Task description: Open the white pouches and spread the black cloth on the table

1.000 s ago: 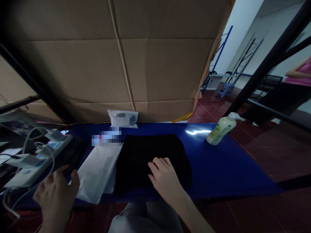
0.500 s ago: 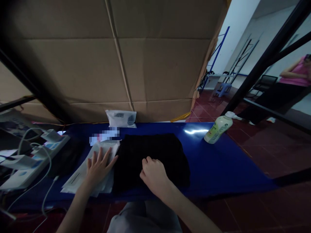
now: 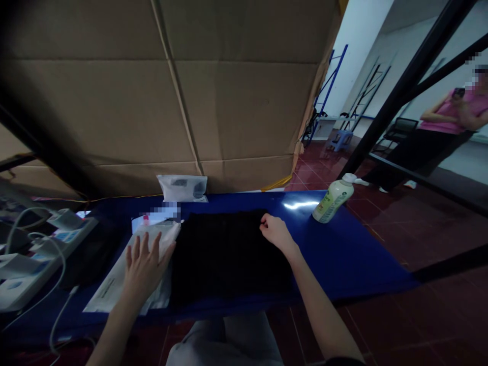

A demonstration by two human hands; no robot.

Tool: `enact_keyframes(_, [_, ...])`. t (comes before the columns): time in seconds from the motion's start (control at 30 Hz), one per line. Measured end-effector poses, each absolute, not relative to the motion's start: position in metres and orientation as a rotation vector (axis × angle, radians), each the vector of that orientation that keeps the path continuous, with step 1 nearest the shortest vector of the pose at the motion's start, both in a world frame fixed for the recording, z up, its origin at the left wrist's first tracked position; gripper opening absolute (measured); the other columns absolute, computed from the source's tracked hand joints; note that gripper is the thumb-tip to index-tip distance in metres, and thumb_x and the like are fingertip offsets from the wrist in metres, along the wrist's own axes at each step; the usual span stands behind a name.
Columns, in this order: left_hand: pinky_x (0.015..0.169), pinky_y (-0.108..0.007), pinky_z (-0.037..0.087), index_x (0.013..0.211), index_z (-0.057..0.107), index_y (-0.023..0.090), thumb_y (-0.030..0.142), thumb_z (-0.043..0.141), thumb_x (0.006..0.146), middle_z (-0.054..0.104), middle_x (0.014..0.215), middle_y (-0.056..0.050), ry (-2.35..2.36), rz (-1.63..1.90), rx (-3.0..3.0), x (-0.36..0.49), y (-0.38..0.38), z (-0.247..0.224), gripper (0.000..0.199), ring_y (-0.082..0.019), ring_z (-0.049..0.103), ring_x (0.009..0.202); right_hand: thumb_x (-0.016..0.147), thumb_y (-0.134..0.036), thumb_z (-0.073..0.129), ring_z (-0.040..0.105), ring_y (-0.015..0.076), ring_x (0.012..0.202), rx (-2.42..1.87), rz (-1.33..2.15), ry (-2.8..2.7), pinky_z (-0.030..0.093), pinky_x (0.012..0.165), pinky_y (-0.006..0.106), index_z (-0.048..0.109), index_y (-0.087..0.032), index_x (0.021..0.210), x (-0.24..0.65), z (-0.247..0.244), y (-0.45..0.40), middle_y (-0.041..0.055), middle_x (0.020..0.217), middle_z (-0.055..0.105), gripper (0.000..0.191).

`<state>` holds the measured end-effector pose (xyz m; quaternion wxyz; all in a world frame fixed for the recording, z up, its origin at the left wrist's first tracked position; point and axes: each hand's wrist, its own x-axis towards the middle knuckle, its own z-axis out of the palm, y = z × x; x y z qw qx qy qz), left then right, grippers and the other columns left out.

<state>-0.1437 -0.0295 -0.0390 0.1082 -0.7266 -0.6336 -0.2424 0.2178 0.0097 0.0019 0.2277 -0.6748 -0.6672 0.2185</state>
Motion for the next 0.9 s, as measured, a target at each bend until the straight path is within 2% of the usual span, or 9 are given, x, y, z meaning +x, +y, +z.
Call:
enact_keyframes(0.1, [0.103, -0.057, 0.040, 0.115, 0.060, 0.013, 0.035, 0.046, 0.094, 0.062, 0.122, -0.019, -1.728, -0.924, -2.174, -0.119, -0.046, -0.019, 0.033, -0.036, 0.051, 0.125, 0.084, -0.004, 0.042, 0.054, 0.0298, 0.116, -1.884, 0.369, -1.794, 0.040, 0.101, 0.047, 0.061, -0.011, 0.117, 0.221, -0.003, 0.003, 0.0199, 0.120, 0.057, 0.039])
enact_keyframes(0.2, [0.092, -0.045, 0.051, 0.106, 0.062, 0.019, 0.029, 0.047, 0.095, 0.068, 0.107, -0.010, -1.544, -1.025, -2.472, -0.079, -0.072, -0.004, 0.021, -0.026, 0.063, 0.105, 0.081, 0.001, 0.039, 0.046, 0.0241, 0.128, -1.623, 0.285, -2.037, 0.036, 0.109, 0.043, 0.058, -0.018, 0.126, 0.210, 0.002, -0.009, 0.0140, 0.134, 0.049, 0.052])
enact_keyframes(0.27, [0.091, -0.044, 0.052, 0.106, 0.063, 0.021, 0.025, 0.053, 0.092, 0.069, 0.107, -0.007, -1.401, -1.009, -2.642, -0.050, -0.090, -0.002, 0.018, -0.025, 0.063, 0.107, 0.078, 0.004, 0.037, 0.038, 0.0212, 0.135, -1.368, 0.252, -2.270, 0.035, 0.112, 0.042, 0.059, -0.024, 0.127, 0.196, 0.008, -0.017, 0.0092, 0.142, 0.042, 0.060])
enact_keyframes(0.37, [0.095, -0.047, 0.051, 0.109, 0.063, 0.022, 0.021, 0.062, 0.084, 0.068, 0.112, -0.007, -1.269, -0.904, -2.800, -0.019, -0.107, -0.011, 0.024, -0.027, 0.062, 0.109, 0.072, 0.008, 0.040, 0.020, 0.0226, 0.145, -1.145, 0.245, -2.555, 0.028, 0.115, 0.044, 0.058, -0.029, 0.130, 0.172, 0.016, -0.026, 0.0040, 0.156, 0.029, 0.071])
enact_keyframes(0.47, [0.092, -0.046, 0.054, 0.110, 0.063, 0.020, 0.017, 0.064, 0.081, 0.068, 0.112, -0.008, -1.265, -0.776, -2.824, -0.009, -0.111, -0.023, 0.029, -0.028, 0.064, 0.106, 0.068, 0.008, 0.045, 0.011, 0.0245, 0.148, -1.072, 0.210, -2.764, 0.019, 0.119, 0.047, 0.062, -0.027, 0.125, 0.159, 0.020, -0.027, 0.0023, 0.158, 0.027, 0.069])
enact_keyframes(0.53, [0.088, -0.044, 0.055, 0.109, 0.064, 0.019, 0.013, 0.062, 0.082, 0.069, 0.109, -0.008, -1.294, -0.698, -2.821, -0.013, -0.109, -0.027, 0.028, -0.027, 0.066, 0.100, 0.069, 0.007, 0.049, 0.013, 0.0256, 0.148, -1.092, 0.145, -2.820, 0.013, 0.120, 0.049, 0.068, -0.023, 0.114, 0.162, 0.020, -0.021, 0.0031, 0.155, 0.036, 0.057])
enact_keyframes(0.63, [0.082, -0.041, 0.057, 0.102, 0.065, 0.019, 0.014, 0.058, 0.086, 0.071, 0.099, -0.006, -1.303, -0.669, -2.855, -0.028, -0.105, -0.023, 0.018, -0.024, 0.068, 0.090, 0.070, 0.005, 0.049, 0.024, 0.0250, 0.145, -1.251, 0.032, -2.744, 0.016, 0.119, 0.050, 0.070, -0.022, 0.108, 0.185, 0.016, -0.004, 0.0057, 0.147, 0.048, 0.051])
enact_keyframes(0.77, [0.078, -0.039, 0.057, 0.098, 0.065, 0.021, 0.018, 0.049, 0.093, 0.073, 0.092, -0.004, -1.346, -0.817, -2.879, -0.052, -0.102, -0.012, 0.018, -0.021, 0.069, 0.083, 0.075, 0.003, 0.045, 0.036, 0.0251, 0.139, -1.655, -0.061, -2.479, 0.026, 0.115, 0.047, 0.067, -0.021, 0.115, 0.237, 0.007, 0.020, 0.0101, 0.140, 0.053, 0.052])
enact_keyframes(0.9, [0.077, -0.037, 0.058, 0.102, 0.065, 0.023, 0.026, 0.047, 0.095, 0.074, 0.092, -0.004, -1.507, -1.008, -2.771, -0.076, -0.092, -0.006, 0.019, -0.021, 0.071, 0.085, 0.073, 0.002, 0.045, 0.048, 0.0309, 0.129, -1.901, -0.088, -2.288, 0.039, 0.106, 0.047, 0.058, -0.012, 0.128, 0.274, 0.002, 0.023, 0.0197, 0.136, 0.053, 0.058])
